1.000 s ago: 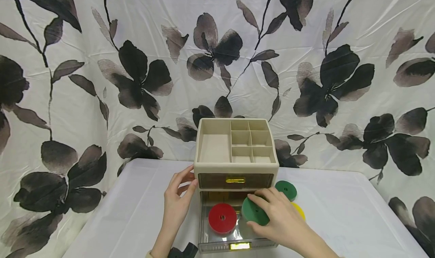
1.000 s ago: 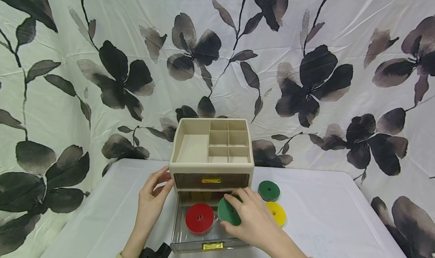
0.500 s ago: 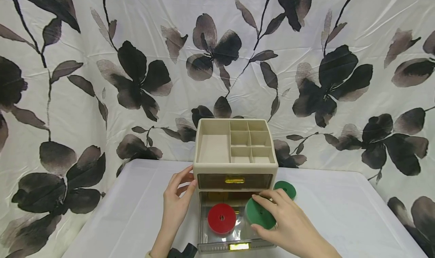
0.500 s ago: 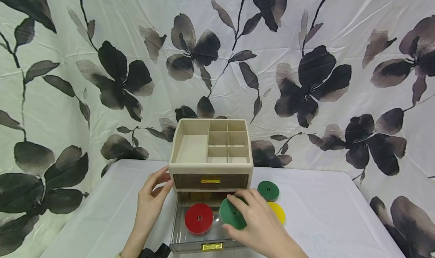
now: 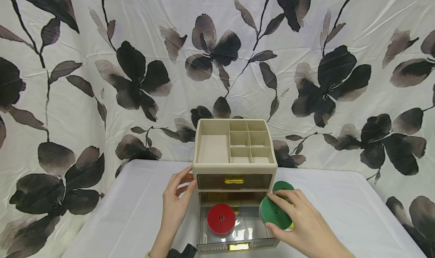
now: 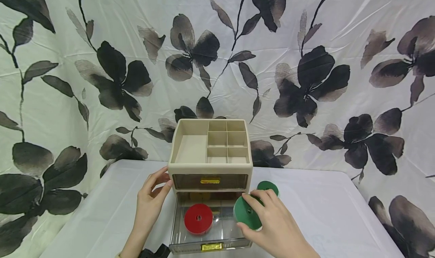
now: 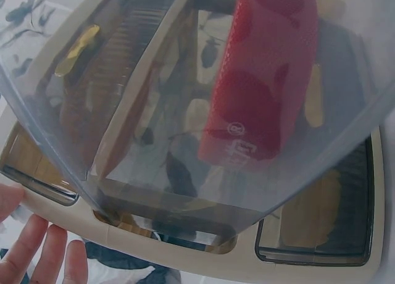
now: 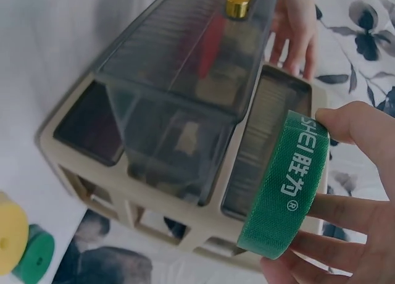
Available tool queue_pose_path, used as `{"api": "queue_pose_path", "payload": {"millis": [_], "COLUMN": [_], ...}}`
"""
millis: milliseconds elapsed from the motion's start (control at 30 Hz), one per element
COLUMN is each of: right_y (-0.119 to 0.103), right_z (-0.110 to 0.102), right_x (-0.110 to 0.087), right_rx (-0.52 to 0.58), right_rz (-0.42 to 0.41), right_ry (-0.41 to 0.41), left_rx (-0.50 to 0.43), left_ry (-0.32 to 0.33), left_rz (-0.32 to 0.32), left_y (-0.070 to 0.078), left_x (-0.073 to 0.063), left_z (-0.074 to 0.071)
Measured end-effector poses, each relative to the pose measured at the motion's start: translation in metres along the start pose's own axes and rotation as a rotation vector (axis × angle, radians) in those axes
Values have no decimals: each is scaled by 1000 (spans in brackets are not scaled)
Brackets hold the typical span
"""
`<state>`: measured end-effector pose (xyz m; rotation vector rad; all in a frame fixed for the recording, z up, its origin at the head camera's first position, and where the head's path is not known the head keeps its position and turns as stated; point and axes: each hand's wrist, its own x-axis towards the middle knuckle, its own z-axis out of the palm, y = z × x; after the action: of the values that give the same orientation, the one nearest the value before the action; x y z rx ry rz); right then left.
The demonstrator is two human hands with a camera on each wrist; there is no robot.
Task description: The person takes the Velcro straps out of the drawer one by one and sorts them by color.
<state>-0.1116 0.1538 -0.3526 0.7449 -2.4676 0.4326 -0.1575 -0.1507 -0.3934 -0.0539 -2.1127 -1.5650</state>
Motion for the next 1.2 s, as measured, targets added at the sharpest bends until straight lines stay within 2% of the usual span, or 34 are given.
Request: {"api": "queue_pose_path", "payload": {"millis": [333,567,1033,1200], "right_y": [18,33,69,84], "right_z": [-1,2,25,36], "right_x": [-9,-15,-21,-21], "right_rx": [-46,-65,-46,-10], "right_rz": [40,81,261,288], "right_ry": [42,39,-70,-93], "left_rx": [-4,6,4,3], "left_ry": [0,1,2,0], "left_rz": [-2,-2,10,7], "left_y": [-1,-1,0,0], "left_x": [1,0,0,0], "left_z": [0,0,0,-1]}}
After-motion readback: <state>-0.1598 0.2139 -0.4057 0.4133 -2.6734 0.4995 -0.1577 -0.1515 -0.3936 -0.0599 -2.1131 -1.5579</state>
